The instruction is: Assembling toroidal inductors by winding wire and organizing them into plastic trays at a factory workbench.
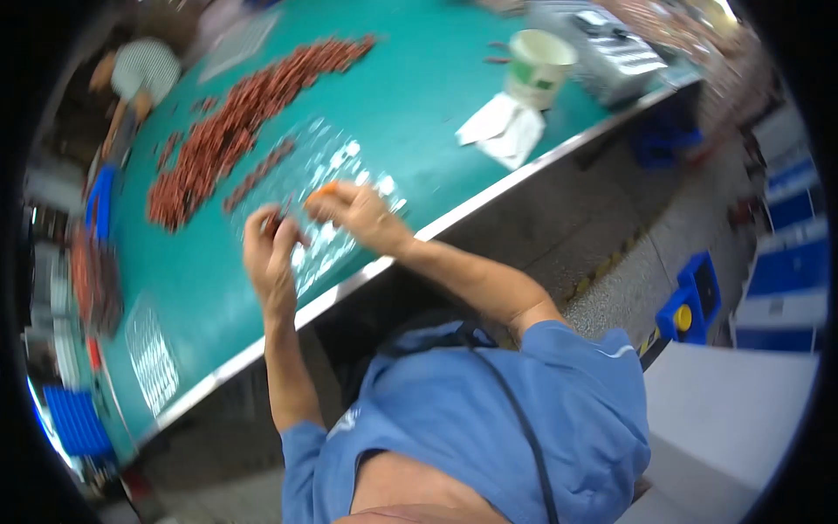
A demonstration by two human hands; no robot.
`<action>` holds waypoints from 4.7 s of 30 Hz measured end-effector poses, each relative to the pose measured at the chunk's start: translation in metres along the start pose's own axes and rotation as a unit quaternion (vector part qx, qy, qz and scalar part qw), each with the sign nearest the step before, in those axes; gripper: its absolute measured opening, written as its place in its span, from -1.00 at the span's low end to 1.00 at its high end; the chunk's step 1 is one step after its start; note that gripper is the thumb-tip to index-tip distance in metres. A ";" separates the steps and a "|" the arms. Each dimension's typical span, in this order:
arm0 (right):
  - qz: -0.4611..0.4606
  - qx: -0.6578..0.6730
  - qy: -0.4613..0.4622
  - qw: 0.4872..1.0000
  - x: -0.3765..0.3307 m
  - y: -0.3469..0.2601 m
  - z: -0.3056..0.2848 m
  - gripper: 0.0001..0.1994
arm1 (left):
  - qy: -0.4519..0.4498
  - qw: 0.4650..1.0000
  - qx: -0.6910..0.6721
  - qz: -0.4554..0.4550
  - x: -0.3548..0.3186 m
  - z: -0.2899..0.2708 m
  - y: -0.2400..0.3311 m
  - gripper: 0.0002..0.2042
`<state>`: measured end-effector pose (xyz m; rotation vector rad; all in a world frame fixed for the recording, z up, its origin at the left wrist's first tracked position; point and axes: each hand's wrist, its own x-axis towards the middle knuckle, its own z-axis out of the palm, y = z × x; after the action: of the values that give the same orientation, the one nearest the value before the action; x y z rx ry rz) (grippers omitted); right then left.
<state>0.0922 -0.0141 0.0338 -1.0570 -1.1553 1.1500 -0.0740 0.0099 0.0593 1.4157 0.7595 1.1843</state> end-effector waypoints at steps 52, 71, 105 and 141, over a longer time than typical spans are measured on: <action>-0.017 0.102 -0.048 0.994 0.000 -0.008 -0.004 -0.74 | -0.070 0.995 0.027 -0.067 -0.035 -0.001 -0.015 -0.73; -0.070 0.100 0.091 0.988 -0.025 0.007 -0.016 -0.55 | 0.048 0.997 -0.008 -0.065 -0.026 0.048 0.000 -0.75; 0.126 0.038 -0.144 0.981 -0.003 -0.009 -0.015 -0.78 | -0.277 0.698 0.594 0.289 -0.001 -0.019 0.020 -0.89; -0.038 -0.048 -0.064 0.996 0.015 -0.008 0.041 -0.68 | 0.044 0.995 0.046 -0.073 -0.028 -0.022 -0.023 -0.81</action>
<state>0.0532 0.0010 0.0482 -1.0135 -1.3519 1.1245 -0.0992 -0.0040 0.0286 1.3655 0.9743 1.1148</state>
